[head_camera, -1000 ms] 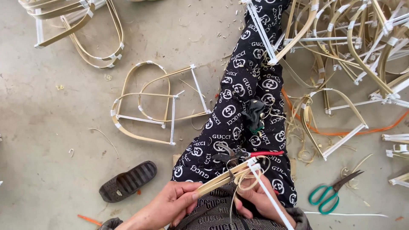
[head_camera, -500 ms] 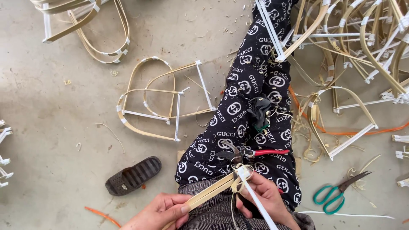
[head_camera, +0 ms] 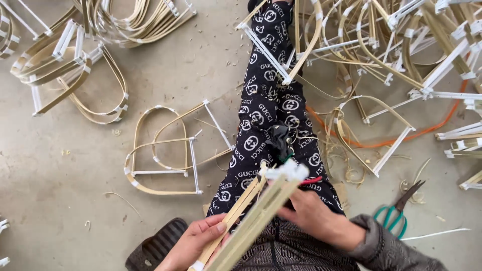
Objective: The person sits on the floor and assembles U-shaped bamboo frames by inserting white plastic connectors into the ends of the bamboo pieces. They use pliers to secure the connections and repeatedly handle multiple frames, placing finished units aside.
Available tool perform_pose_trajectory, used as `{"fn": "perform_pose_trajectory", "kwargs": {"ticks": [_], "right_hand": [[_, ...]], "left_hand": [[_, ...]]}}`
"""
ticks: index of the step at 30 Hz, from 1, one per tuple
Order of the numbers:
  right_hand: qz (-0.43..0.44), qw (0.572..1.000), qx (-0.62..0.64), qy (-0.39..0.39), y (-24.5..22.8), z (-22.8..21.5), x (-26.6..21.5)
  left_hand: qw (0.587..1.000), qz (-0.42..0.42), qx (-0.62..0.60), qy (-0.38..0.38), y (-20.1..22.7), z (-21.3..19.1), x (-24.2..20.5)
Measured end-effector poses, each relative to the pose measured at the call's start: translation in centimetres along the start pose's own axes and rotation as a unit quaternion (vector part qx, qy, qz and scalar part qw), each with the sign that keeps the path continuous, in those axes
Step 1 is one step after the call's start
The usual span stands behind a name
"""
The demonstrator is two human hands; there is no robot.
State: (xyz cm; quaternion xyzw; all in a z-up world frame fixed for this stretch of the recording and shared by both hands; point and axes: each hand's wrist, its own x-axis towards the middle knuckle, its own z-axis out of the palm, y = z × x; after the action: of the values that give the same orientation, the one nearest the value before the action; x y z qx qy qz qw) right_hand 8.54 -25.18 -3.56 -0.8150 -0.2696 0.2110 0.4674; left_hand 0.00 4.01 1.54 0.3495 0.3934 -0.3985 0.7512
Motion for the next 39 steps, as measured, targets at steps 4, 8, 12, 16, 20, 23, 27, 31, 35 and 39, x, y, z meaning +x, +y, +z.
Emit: {"fn": "perform_pose_trajectory", "kwargs": {"ticks": [4, 8, 12, 16, 20, 23, 27, 31, 35, 39], "right_hand": [[-0.078, 0.982, -0.167, -0.049, -0.5, -2.8, 4.1], [-0.072, 0.959, -0.261, -0.08, -0.7, -4.5, 7.3], [-0.193, 0.942, -0.273, 0.001, -0.7, -6.0, 9.8], [-0.281, 0.915, -0.287, 0.033, -0.9, -7.2, 12.6], [-0.345, 0.883, -0.319, -0.009, -2.0, -8.6, 14.2], [-0.388, 0.853, -0.348, -0.022, -2.9, -8.4, 15.7], [-0.355, 0.876, -0.317, 0.081, -1.9, -8.1, 18.1], [-0.297, 0.918, -0.198, 0.17, -1.2, -6.7, 18.1], [-0.052, 0.989, 0.057, 0.123, 2.2, -4.1, 17.3], [0.238, 0.92, 0.297, -0.096, 1.1, -1.3, 14.0]], "left_hand": [[0.999, 0.034, 0.012, 0.001, -0.1, -0.9, 2.5], [0.979, 0.137, 0.044, -0.146, 0.4, -1.6, 4.0], [0.972, 0.131, -0.062, -0.185, 2.3, 0.3, 3.9], [0.951, 0.155, -0.137, -0.229, 2.7, 0.0, 4.8], [0.949, 0.15, -0.124, -0.249, 3.2, -2.4, 3.2], [0.946, 0.159, -0.112, -0.26, 2.4, -2.1, 2.9], [0.879, 0.172, -0.259, -0.362, 1.0, 0.1, 5.8], [0.905, 0.269, -0.252, -0.211, 1.6, 0.3, 6.9], [0.878, 0.444, -0.113, 0.141, 5.4, -3.5, 7.9], [0.761, 0.582, -0.165, 0.232, 7.6, -5.9, 8.9]]}}
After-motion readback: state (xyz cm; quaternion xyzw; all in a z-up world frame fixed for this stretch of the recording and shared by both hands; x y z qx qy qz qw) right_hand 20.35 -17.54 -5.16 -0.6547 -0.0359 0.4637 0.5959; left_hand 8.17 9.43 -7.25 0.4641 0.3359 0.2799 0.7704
